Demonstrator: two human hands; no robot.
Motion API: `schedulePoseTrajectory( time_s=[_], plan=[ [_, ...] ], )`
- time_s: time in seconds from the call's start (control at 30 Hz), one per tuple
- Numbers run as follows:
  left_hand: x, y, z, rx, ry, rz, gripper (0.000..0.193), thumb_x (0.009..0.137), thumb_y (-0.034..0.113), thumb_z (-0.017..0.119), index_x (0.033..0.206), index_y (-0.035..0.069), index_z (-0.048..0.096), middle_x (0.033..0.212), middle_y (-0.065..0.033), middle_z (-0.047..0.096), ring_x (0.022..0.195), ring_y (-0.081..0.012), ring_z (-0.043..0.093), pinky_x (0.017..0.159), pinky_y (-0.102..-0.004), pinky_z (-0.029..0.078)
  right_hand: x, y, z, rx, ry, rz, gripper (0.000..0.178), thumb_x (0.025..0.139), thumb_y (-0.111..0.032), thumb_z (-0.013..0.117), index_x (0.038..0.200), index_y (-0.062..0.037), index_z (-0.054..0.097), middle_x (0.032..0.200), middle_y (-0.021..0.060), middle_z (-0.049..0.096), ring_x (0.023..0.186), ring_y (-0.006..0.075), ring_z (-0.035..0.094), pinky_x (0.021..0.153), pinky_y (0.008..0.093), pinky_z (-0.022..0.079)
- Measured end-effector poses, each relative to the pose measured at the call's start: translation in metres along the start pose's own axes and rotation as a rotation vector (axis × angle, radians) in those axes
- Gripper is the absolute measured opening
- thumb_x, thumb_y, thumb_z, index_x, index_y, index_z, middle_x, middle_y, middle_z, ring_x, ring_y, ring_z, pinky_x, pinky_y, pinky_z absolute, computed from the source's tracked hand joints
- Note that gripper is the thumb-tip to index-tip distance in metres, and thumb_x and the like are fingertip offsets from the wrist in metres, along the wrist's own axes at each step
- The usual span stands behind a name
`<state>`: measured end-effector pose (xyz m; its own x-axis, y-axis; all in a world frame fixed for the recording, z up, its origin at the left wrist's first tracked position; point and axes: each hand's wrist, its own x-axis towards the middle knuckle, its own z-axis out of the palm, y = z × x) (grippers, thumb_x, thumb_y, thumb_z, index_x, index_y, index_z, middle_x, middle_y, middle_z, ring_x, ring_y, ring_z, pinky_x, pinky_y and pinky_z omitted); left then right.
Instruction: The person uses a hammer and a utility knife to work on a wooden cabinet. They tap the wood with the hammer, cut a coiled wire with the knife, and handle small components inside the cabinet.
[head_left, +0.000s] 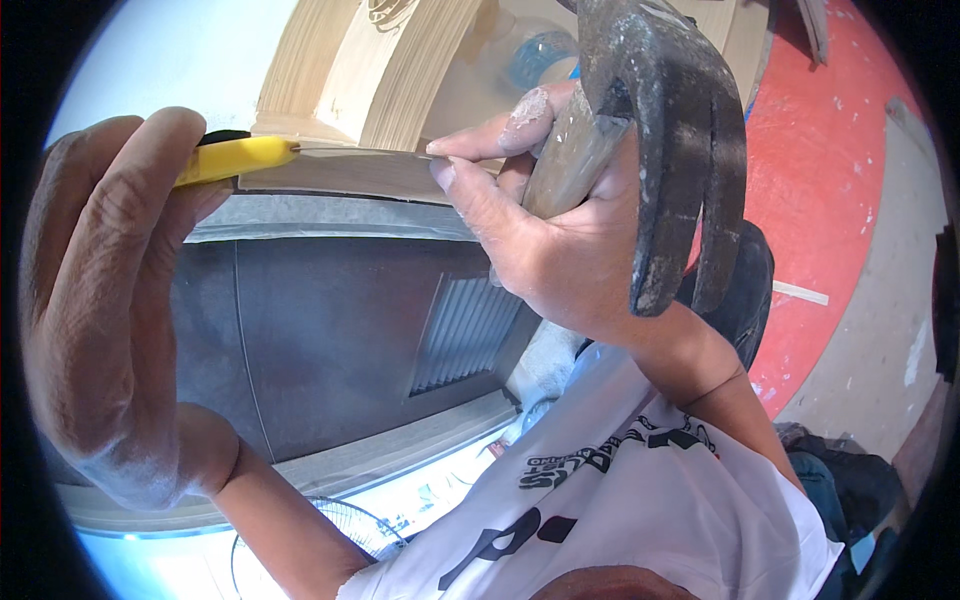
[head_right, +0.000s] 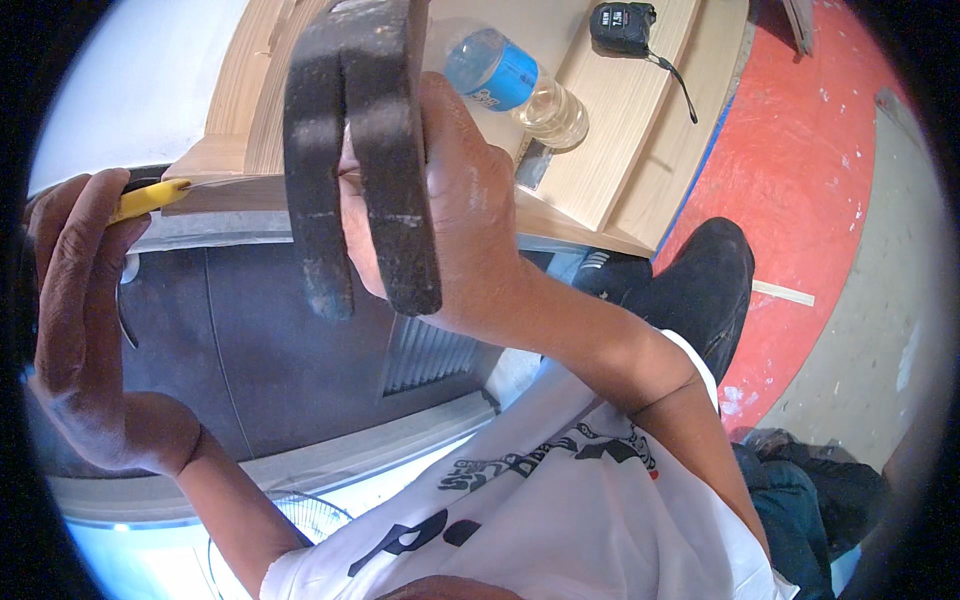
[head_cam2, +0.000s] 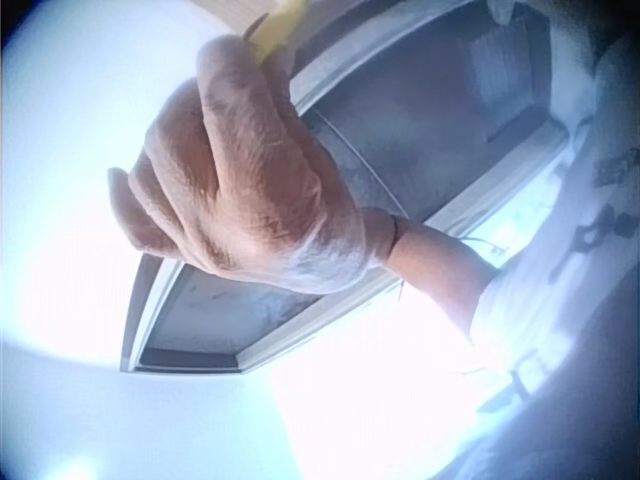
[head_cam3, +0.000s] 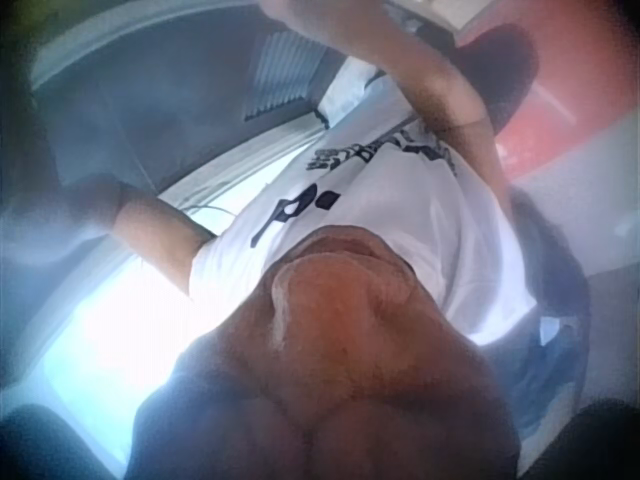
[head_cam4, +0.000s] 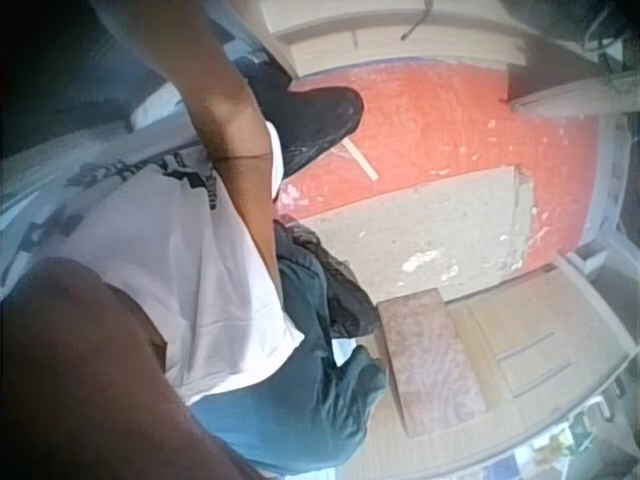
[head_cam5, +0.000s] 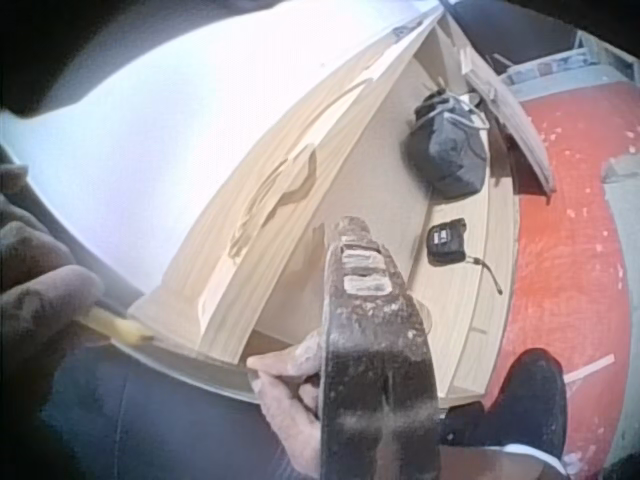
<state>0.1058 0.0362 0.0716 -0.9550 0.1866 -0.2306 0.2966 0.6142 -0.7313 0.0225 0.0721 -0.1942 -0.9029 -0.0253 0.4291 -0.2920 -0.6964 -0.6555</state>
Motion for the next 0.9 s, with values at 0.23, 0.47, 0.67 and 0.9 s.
schedulePoseTrajectory(
  time_s=[0.23, 0.47, 0.67, 0.9],
  plan=[
    [0.005, 0.001, -0.003, 0.053, -0.016, 0.013, 0.056, 0.081, 0.007, 0.064, 0.134, -0.008, 0.053, 0.133, -0.0207, 0.058, 0.132, -0.0361, 0.049, 0.1, -0.0376, 0.057, -0.001, -0.003, 0.001, -0.007, 0.024, -0.004, 0.033, 0.076, -0.004, 0.078, 0.102, -0.0038, 0.058, 0.078, 0.0071, 0.065, 0.063, 0.0147, 0.068, 0.055, 0.0284, 0.053],
    [0.002, -0.015, -0.008, 0.19, -0.125, 0.125, 0.052, 0.089, 0.009, 0.058, 0.136, -0.01, 0.049, 0.135, -0.0215, 0.056, 0.131, -0.0361, 0.051, 0.102, -0.0383, 0.056, -0.003, 0.004, 0.002, -0.063, 0.021, -0.04, 0.032, 0.075, -0.001, 0.077, 0.101, -0.0033, 0.058, 0.073, 0.0042, 0.063, 0.06, 0.011, 0.065, 0.054, 0.0266, 0.051],
    [0.025, -0.035, 0.05, 0.048, 0.672, 0.242, 0.026, 0.07, 0.026, 0.077, 0.096, 0.021, 0.075, 0.075, 0.0105, 0.059, 0.071, -0.0102, 0.053, 0.084, -0.0324, 0.038, 0.001, -0.001, -0.001, -0.154, -0.069, -0.158, 0.037, 0.082, 0.009, 0.071, 0.103, -0.0048, 0.044, 0.081, 0.0074, 0.072, 0.054, -0.0016, 0.048, 0.05, 0.0151, 0.039],
    [0.0, -0.013, 0.024, -0.004, 0.174, 0.078, 0.029, 0.076, 0.021, 0.071, 0.105, 0.016, 0.07, 0.088, 0.0037, 0.058, 0.082, -0.0156, 0.054, 0.088, -0.0334, 0.042, 0.0, 0.005, -0.001, -0.074, -0.056, -0.163, 0.037, 0.082, 0.008, 0.072, 0.102, -0.0052, 0.044, 0.081, 0.0084, 0.072, 0.055, -0.0021, 0.047, 0.051, 0.0147, 0.039]
  ],
)
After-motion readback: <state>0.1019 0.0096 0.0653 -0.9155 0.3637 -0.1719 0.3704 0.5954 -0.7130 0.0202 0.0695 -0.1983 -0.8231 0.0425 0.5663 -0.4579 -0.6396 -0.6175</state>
